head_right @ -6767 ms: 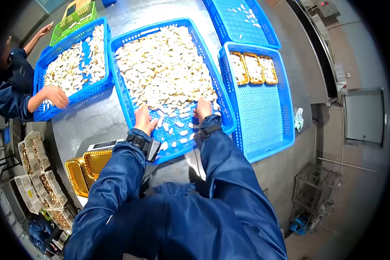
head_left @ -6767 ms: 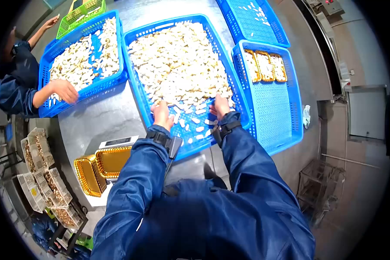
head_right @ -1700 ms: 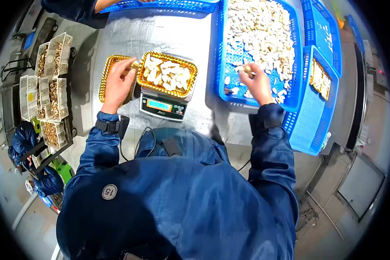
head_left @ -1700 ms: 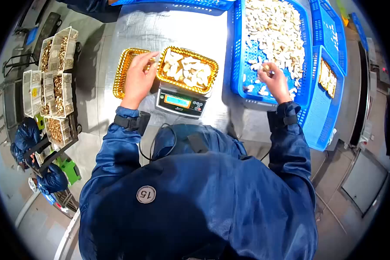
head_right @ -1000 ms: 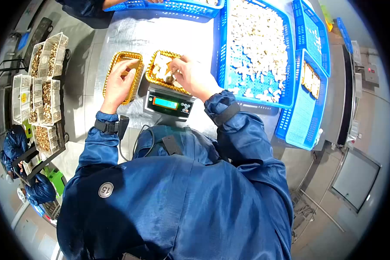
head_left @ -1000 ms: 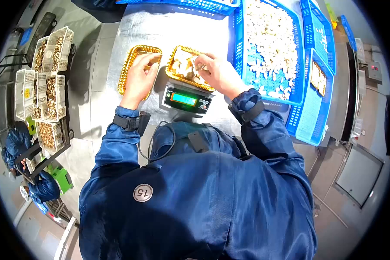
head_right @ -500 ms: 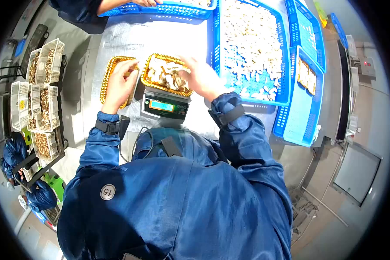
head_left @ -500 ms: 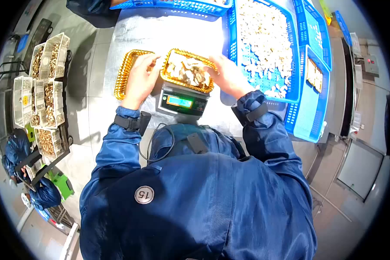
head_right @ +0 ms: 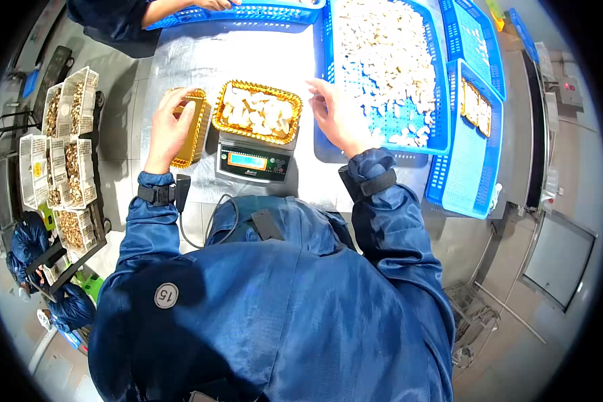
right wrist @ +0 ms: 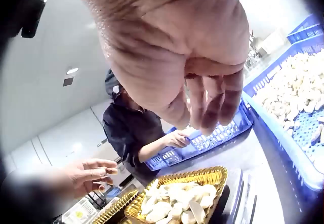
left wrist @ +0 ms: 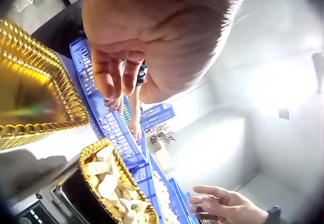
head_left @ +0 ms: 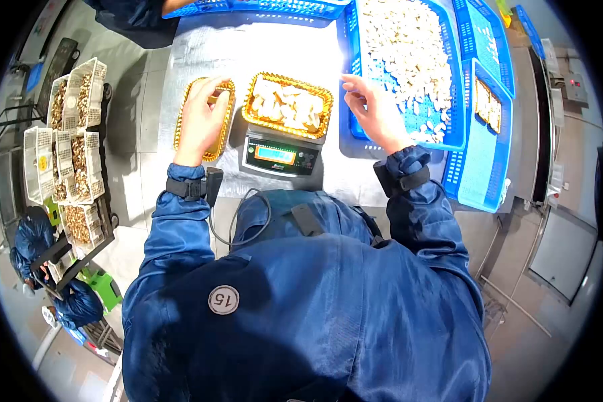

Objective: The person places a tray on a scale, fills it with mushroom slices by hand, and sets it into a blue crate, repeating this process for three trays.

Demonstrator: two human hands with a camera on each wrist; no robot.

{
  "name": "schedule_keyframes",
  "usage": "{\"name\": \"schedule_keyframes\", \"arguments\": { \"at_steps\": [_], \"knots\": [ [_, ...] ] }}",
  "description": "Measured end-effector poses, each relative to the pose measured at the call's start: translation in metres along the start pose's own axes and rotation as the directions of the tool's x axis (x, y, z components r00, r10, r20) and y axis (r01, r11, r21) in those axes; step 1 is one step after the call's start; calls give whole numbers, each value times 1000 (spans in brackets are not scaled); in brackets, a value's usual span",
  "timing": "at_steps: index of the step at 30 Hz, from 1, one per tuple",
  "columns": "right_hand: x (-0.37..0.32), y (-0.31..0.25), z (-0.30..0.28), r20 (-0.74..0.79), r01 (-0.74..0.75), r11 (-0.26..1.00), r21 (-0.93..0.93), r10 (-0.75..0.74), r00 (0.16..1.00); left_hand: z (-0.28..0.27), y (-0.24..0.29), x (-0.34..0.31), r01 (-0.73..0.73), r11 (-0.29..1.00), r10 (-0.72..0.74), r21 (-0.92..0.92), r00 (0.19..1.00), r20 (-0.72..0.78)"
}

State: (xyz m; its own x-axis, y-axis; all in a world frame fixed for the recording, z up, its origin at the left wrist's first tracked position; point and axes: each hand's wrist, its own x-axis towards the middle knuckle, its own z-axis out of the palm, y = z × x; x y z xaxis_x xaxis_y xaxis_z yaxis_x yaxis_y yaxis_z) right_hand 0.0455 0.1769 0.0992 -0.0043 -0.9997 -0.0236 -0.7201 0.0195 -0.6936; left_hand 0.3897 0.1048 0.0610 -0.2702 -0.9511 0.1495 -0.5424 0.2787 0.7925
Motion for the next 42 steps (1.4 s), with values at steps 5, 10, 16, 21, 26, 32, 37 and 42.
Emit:
{"name": "schedule_keyframes", "arguments": {
  "at_steps": [5,10,16,21,26,32,37,42],
  "knots": [
    [-2,1,-1,-1,14,1000,-23,-15,1000,3,-1,0,-36,999,36,2,999,-16],
    [-2,5,2,17,28,998,-57,-27,999,3,-2,1,-27,1000,27,-12,999,17],
    [5,0,22,90,31,990,-135,-19,996,26,-1,4,-66,997,61,47,992,107],
    [17,-9,59,148,45,984,-172,-19,989,59,14,6,-152,978,130,145,980,150],
    [12,2,71,113,95,957,-275,-66,991,81,3,6,-215,952,176,218,967,186],
    [21,-1,73,32,51,975,-215,-45,998,83,9,4,-150,974,121,172,978,170],
    [46,-14,102,71,87,984,-157,-77,995,76,19,5,11,998,-16,62,996,89],
    [44,-2,80,50,-2,1000,-18,3,999,66,5,-12,-57,970,28,238,992,121]
  ]
}}
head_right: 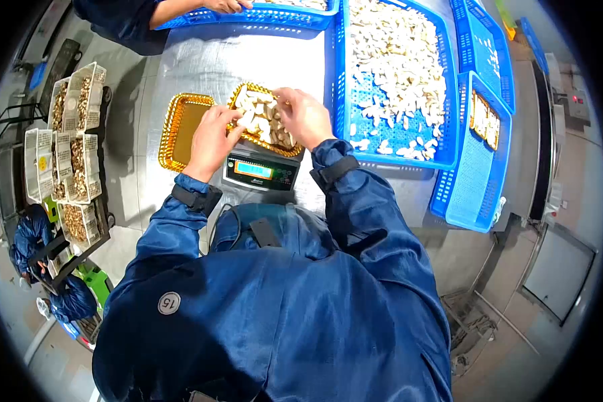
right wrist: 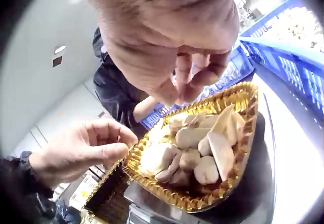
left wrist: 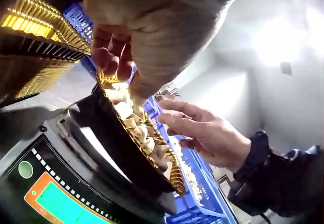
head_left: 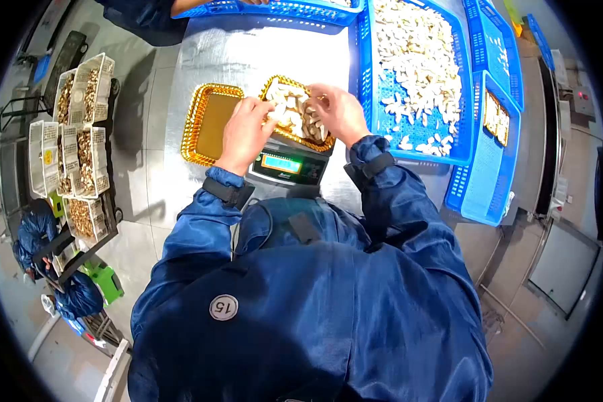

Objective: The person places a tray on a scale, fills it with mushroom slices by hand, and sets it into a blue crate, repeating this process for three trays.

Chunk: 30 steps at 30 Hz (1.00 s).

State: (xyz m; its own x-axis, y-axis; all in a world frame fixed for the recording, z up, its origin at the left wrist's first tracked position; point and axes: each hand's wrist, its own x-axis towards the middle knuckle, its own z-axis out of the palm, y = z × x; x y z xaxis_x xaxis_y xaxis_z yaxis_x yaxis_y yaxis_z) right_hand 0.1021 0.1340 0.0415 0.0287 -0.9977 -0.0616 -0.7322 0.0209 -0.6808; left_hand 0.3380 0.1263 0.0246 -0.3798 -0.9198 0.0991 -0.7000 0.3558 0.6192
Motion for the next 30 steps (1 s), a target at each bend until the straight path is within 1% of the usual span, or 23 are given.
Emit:
{"name": "schedule_keyframes", "arguments": {
  "at_steps": [1,2,5,6,7,8,9,10,11,12,13,14,16,17,18,20,21,23,24,25,26,29,30],
  "knots": [
    [0,5,-2,-69,12,997,-73,-17,997,1,1,-2,-8,1000,7,28,1000,6],
    [-3,9,-4,-70,11,990,-141,-21,997,3,3,-2,-18,998,18,54,1000,11],
    [-7,2,-2,92,23,994,-107,-13,996,12,14,1,-2,992,2,124,1000,5],
    [-10,-2,-2,97,62,979,-194,-44,994,15,13,1,-7,989,6,147,1000,5],
    [-9,0,0,100,53,982,-180,-35,994,17,12,2,-12,985,11,171,1000,6],
    [-10,5,4,102,42,985,-165,-25,994,20,9,2,-18,988,19,152,1000,-11],
    [-10,6,6,104,30,988,-150,-14,994,17,10,2,20,990,-21,136,1000,4],
    [-9,7,6,145,-7,995,-101,22,989,12,13,1,59,991,-62,121,998,20],
    [-11,7,5,124,4,995,-100,8,992,9,15,0,98,990,-103,106,994,38],
    [-13,1,0,103,15,995,-100,-4,995,7,12,-1,76,989,-76,124,997,1],
    [-15,-3,-2,81,24,995,-100,-16,997,6,13,-2,72,993,-70,96,997,-22],
    [-15,-7,1,59,53,999,-4,-53,997,3,14,-3,67,995,-64,69,997,-46],
    [-14,-19,7,-29,241,971,6,-240,970,-6,24,0,67,997,-65,30,996,-57],
    [-14,-23,7,-74,333,943,3,-332,940,-9,26,3,49,999,-49,-11,997,-66],
    [-13,-24,2,29,279,960,-6,-279,960,-10,27,5,30,998,-34,-51,997,-75],
    [-10,-21,2,20,236,972,20,-236,971,-18,30,7,-7,994,-1,-108,997,-72],
    [-10,-20,2,18,215,976,34,-215,976,-17,27,8,-46,994,32,-100,990,-139],
    [-9,-18,-3,-98,171,985,9,-169,981,-11,18,11,-125,989,100,-78,957,-271],
    [-8,-16,-10,-124,136,991,-12,-136,983,-15,15,10,-25,987,-4,-157,983,-184],
    [-6,-13,-16,-151,101,994,-31,-104,983,-18,13,9,-5,984,-26,-177,985,-173],
    [-4,-9,-20,-187,113,993,-30,-116,976,-19,10,8,15,980,-47,-196,986,-161],
    [-7,-13,-31,-165,54,998,-14,-56,985,-21,3,4,72,975,-104,-212,985,-140],
    [-7,-14,-32,-153,56,998,-22,-59,986,-22,1,4,66,976,-98,-209,985,-145]
  ]
}}
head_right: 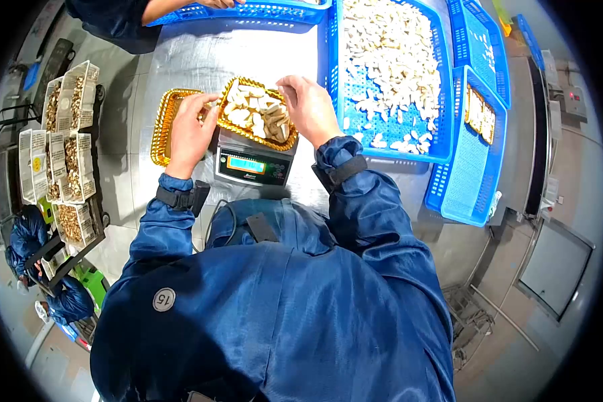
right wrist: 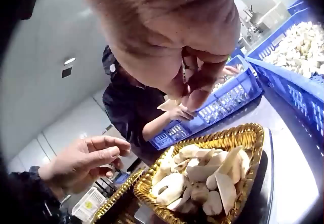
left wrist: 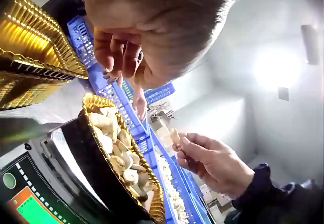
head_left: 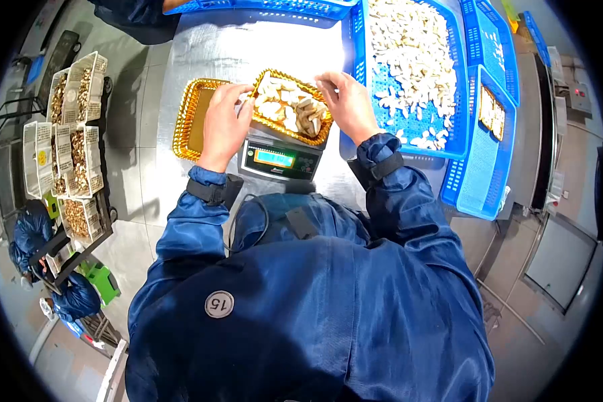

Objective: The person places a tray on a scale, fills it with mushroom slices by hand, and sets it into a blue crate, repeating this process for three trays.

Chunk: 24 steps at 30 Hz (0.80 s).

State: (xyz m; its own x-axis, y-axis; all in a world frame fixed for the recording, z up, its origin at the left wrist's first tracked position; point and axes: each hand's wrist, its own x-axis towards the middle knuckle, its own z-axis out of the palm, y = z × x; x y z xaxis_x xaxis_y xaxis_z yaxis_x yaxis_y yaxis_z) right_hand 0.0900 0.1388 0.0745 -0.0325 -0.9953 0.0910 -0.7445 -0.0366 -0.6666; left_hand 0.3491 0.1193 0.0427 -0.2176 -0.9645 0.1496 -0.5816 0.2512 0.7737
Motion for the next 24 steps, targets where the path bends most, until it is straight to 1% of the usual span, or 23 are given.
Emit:
{"name": "schedule_keyframes", "arguments": {
  "at_steps": [1,2,6,9,10,11,13,14,17,18,19,20,21,23,24],
  "knots": [
    [0,-1,0,11,4,1000,-7,-4,1000,-1,0,0,-7,1000,7,3,1000,-4],
    [0,-1,0,22,8,1000,-13,-8,1000,-3,2,0,16,1000,-16,-3,1000,17],
    [-1,-1,4,37,30,999,26,-31,999,-3,-2,1,5,1000,-5,17,1000,15],
    [-2,1,7,38,59,998,27,-60,997,0,1,0,52,998,-54,30,997,53],
    [-3,3,8,38,72,997,27,-73,997,6,-12,-1,-11,998,7,59,998,62],
    [-2,4,7,39,85,996,28,-86,996,10,-15,-3,-26,994,20,107,998,58],
    [-5,5,4,41,76,996,43,-78,996,15,-16,-5,-55,978,45,200,998,53],
    [-8,6,2,42,71,996,50,-73,996,15,-16,-6,-64,976,52,209,997,62],
    [-14,19,-9,53,53,998,37,-55,997,17,-15,-11,41,986,-59,162,993,105],
    [-17,26,-12,56,34,999,-17,-33,998,16,-14,-12,61,987,-78,152,992,104],
    [-20,23,-19,68,-68,998,16,67,995,15,-11,-14,81,987,-96,141,990,106],
    [-23,36,-15,62,-85,993,85,80,995,15,-10,-15,100,987,-114,128,987,109],
    [-23,40,-14,55,-101,983,154,93,994,17,-15,-15,86,988,-98,127,991,91],
    [-26,42,-12,63,-92,987,134,85,994,20,-20,-17,79,986,-91,150,993,79],
    [-26,35,-10,67,-87,988,126,79,995,19,-18,-17,90,986,-103,140,991,90]
  ]
}}
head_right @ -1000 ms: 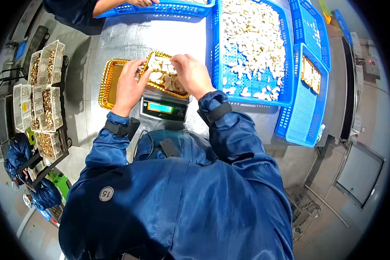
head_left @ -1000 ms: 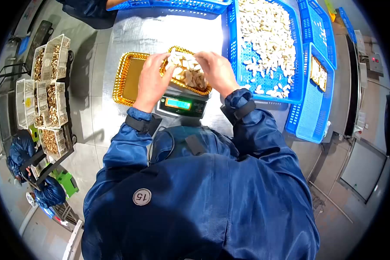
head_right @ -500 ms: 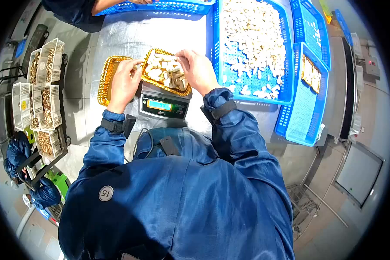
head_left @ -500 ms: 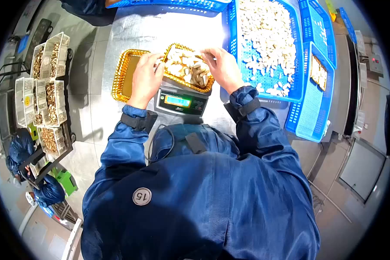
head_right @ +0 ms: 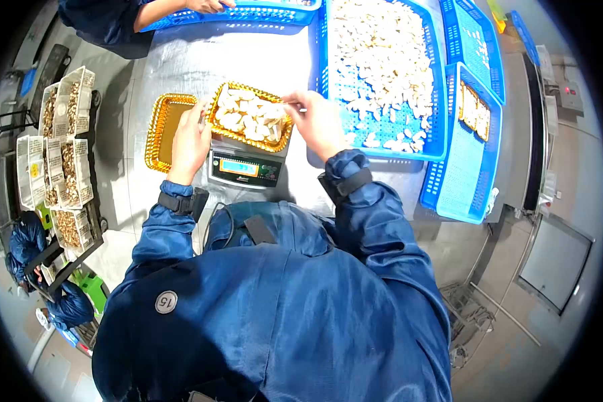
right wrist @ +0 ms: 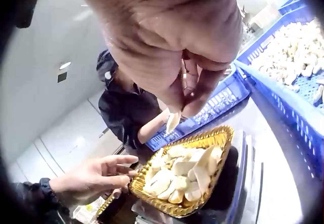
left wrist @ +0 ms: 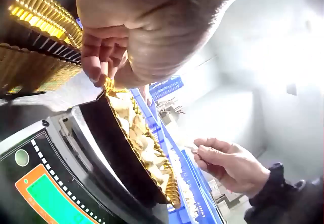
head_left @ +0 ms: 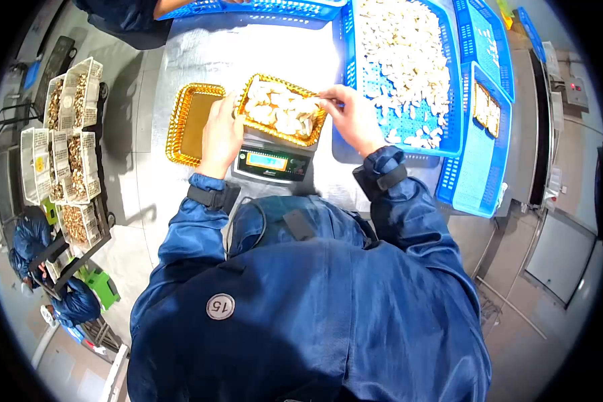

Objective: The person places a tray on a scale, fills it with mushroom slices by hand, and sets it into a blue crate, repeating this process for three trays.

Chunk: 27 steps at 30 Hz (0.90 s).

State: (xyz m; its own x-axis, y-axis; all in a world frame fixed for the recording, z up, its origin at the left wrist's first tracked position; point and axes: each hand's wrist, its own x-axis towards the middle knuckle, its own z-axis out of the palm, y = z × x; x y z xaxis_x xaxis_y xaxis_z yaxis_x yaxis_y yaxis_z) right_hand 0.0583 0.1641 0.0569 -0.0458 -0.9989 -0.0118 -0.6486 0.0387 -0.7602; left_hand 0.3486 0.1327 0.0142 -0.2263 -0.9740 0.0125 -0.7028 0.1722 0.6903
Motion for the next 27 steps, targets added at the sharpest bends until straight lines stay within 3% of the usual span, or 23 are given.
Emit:
{"name": "schedule_keyframes", "arguments": {
  "at_steps": [3,5,7,9,11,15,17,18,22,27],
  "knots": [
    [4,-19,22,85,78,995,55,-82,993,-3,7,-3,40,999,-39,-36,999,34],
    [8,-22,37,53,241,969,58,-244,968,-6,14,-6,83,994,-80,-68,996,40],
    [11,-29,26,79,108,993,-48,-104,992,-4,3,-5,-40,999,40,11,999,-27],
    [15,-13,17,-57,95,985,-142,-104,993,-7,2,-5,-150,983,162,106,980,-114],
    [17,-3,5,-15,-30,975,-220,27,1000,-8,15,-2,-156,981,169,117,979,-110],
    [7,-8,17,156,120,957,-263,-80,985,15,34,12,-400,905,401,145,916,23],
    [2,-10,32,126,208,927,-313,-177,976,23,41,10,-460,858,455,231,887,75],
    [3,-10,32,124,180,938,-297,-149,981,20,44,12,-448,872,429,198,893,134],
    [12,-11,31,40,31,944,-328,-19,999,23,21,4,-358,922,350,150,934,78],
    [22,0,36,11,-22,973,-228,25,1000,22,27,1,-281,956,276,83,959,64]
  ]
}}
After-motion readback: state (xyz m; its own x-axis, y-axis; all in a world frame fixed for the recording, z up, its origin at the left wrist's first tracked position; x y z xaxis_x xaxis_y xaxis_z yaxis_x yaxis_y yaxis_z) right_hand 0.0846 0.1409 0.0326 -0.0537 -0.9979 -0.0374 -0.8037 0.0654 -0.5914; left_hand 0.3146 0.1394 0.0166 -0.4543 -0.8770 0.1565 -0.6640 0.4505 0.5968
